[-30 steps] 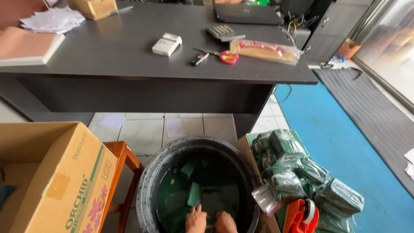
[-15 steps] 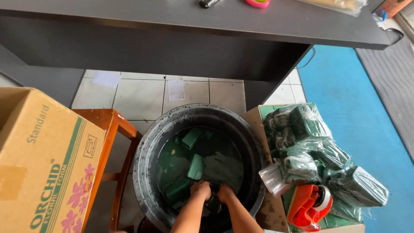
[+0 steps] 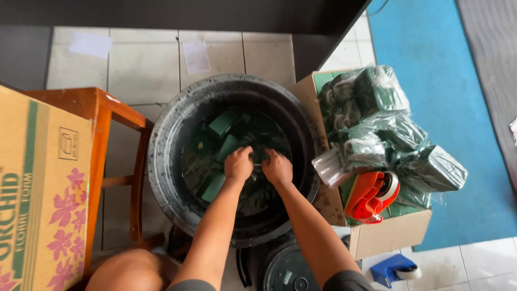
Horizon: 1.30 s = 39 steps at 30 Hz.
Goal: The person sits on the floor and repeatedly takes green floral foam blocks from a bucket of water, places them into clear plastic bags, and seals the bags using a handheld tape dispenser. The sealed packages are stacked on a nearby cardboard box.
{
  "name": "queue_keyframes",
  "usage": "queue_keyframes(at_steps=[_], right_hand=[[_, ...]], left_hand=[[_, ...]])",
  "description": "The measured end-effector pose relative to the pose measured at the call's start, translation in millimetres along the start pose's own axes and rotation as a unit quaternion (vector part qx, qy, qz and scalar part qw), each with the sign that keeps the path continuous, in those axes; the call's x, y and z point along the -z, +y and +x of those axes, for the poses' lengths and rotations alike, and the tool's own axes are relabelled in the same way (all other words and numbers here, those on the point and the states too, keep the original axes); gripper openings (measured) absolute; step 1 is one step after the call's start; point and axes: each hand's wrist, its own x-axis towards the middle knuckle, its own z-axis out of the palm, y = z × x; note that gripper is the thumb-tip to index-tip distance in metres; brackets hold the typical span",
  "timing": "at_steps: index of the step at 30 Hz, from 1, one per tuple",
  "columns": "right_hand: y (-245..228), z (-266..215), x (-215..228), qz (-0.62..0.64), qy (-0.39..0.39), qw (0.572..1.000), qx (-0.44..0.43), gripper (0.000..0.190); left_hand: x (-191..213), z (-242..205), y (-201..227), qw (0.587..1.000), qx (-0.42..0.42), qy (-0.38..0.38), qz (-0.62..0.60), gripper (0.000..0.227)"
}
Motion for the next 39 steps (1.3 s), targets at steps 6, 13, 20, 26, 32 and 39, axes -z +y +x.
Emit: queue_keyframes(at_steps=[6, 13, 20, 26, 32, 39], right_hand=[[-15, -27, 56, 0.208, 0.081, 0.974, 0.05, 0.033], [-55, -87, 123, 0.284, 0.107, 0.949, 0.082, 0.034], [-95, -104, 191, 0.358, 0.085, 0.919, 0.139, 0.04], [-122, -127, 237, 0.379, 0.046, 0.9, 0.21, 0.046], [-105, -176, 277, 0.396, -0.033, 0.898, 0.188, 0.052], [-74, -237, 288, 0.299, -0.058, 0.941, 0.149, 0.106]], left_hand=[[104, -38, 49, 0.998, -0.016, -0.057, -0.033, 0.021], [72, -38, 4, 0.97, 0.046, -0.021, -0.238, 0.023], [168, -139, 58, 0.919, 0.029, -0.172, -0.353, 0.12], [149, -140, 101, 0.96, -0.093, -0.057, -0.26, 0.086], [134, -119, 97, 0.926, -0.097, 0.049, -0.362, 0.027], [192, -132, 138, 0.705, 0.184, 0.017, -0.685, 0.024]])
